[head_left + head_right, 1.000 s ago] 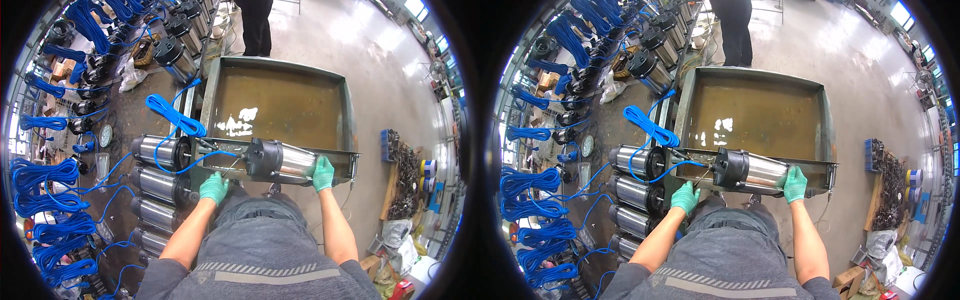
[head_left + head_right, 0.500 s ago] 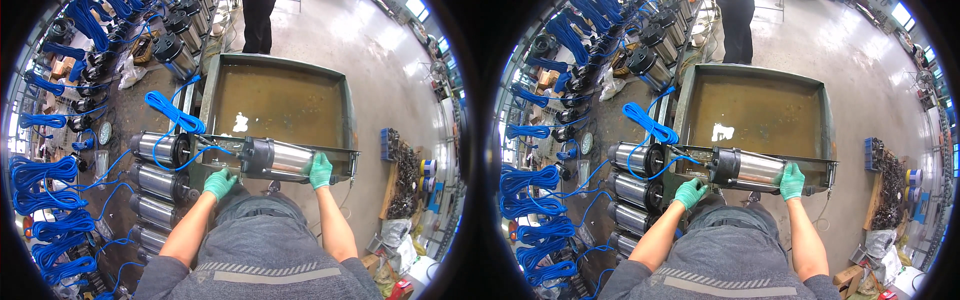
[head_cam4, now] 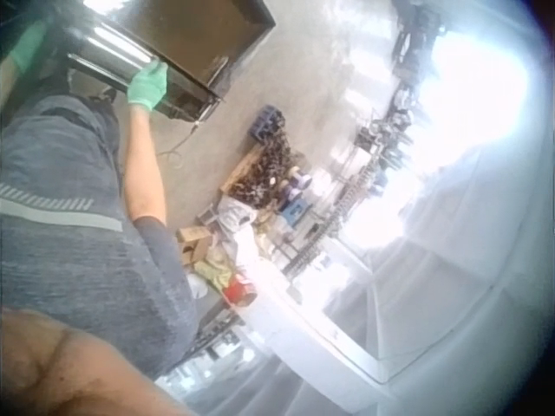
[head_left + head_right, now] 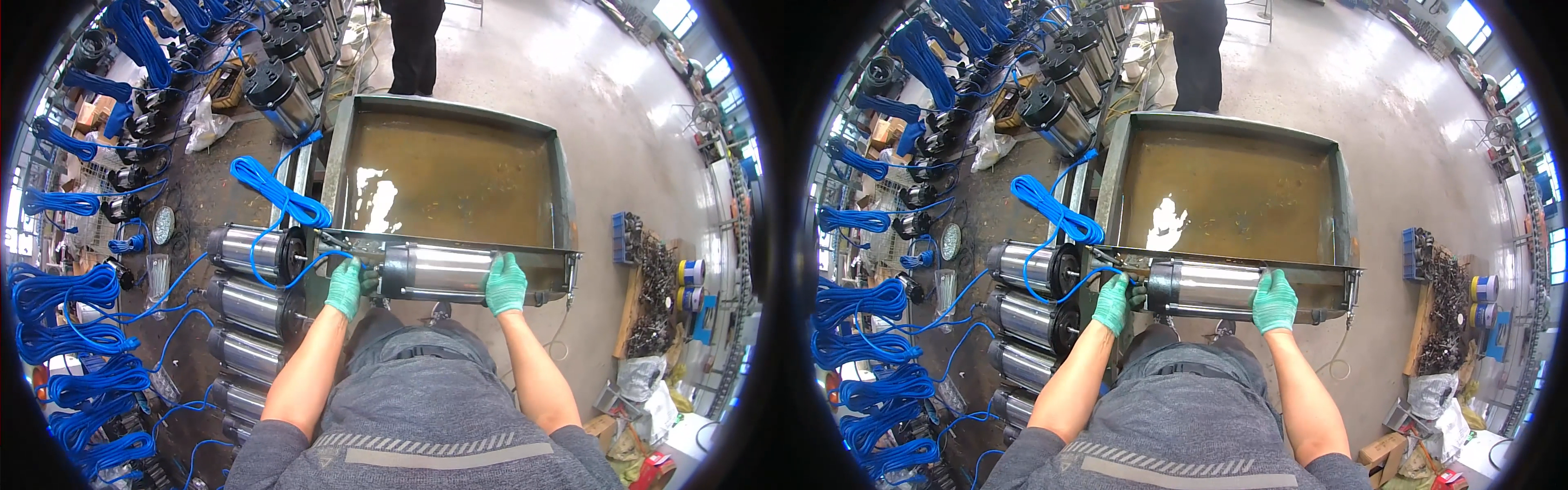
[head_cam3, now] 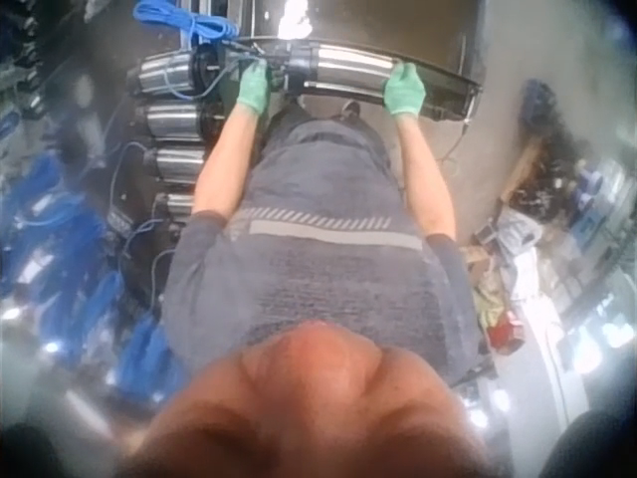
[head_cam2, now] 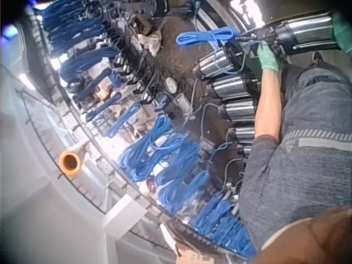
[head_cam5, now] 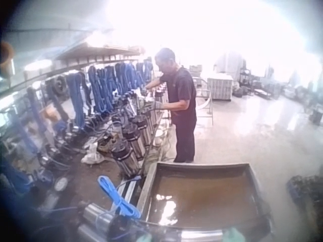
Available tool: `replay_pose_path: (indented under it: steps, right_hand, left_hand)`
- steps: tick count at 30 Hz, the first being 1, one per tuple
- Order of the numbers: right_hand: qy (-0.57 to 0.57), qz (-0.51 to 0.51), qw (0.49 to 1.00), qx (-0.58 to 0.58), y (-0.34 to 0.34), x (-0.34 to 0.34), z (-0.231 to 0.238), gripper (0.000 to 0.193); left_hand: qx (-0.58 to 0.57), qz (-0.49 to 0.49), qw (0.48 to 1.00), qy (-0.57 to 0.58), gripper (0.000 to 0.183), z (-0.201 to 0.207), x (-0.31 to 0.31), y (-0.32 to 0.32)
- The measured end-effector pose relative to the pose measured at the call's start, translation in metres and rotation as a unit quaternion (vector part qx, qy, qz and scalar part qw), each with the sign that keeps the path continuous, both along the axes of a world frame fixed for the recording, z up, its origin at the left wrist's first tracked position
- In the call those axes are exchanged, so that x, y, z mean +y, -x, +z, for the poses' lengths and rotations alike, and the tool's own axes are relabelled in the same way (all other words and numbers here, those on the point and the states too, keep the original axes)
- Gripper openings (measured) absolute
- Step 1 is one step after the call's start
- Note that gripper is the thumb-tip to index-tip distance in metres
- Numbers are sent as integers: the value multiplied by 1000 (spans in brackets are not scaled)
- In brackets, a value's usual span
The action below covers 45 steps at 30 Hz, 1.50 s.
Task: The person places a metal water pump cylinder into a pressurized water tank for testing, rotating the cylinder and observing it while submerged, then removes it and places it back onto a row of cylinders on the workbench.
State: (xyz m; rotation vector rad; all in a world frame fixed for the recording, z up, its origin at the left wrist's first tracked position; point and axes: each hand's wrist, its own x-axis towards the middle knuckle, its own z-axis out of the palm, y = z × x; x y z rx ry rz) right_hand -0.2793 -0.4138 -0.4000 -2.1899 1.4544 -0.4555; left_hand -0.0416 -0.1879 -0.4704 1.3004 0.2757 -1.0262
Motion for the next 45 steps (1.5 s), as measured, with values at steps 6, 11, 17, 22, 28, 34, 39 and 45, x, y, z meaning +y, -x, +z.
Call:
replay_pose_path:
  steps: [6,11,17,22,28,34,39,45]
  right_hand:
    - [1,-18,1000,22,-8,9,-2,31]
    - [-37,-72,996,32,-2,9,6,41]
    - [-162,-21,981,-104,42,-1,31,44]
    - [-36,-210,977,24,171,-36,-14,36]
    - [-138,-321,936,-37,217,-95,-73,47]
    - [-85,-333,929,-133,205,-110,-112,43]
    - [-265,-281,771,-507,188,-97,-49,16]
    - [-376,-108,756,-525,157,-45,8,23]
  left_hand:
    - [-314,-309,870,-221,32,-14,26,-13]
    - [-474,-219,842,-134,43,43,-10,29]
    - [-469,-153,858,-145,58,54,-16,48]
    - [-463,-182,850,-176,62,66,-25,59]
    - [-489,-191,831,-185,70,63,-26,55]
    - [-474,-193,841,-175,67,59,-30,48]
    - [-485,-224,820,-207,64,69,-31,46]
    - [-480,-243,816,-212,67,71,-31,42]
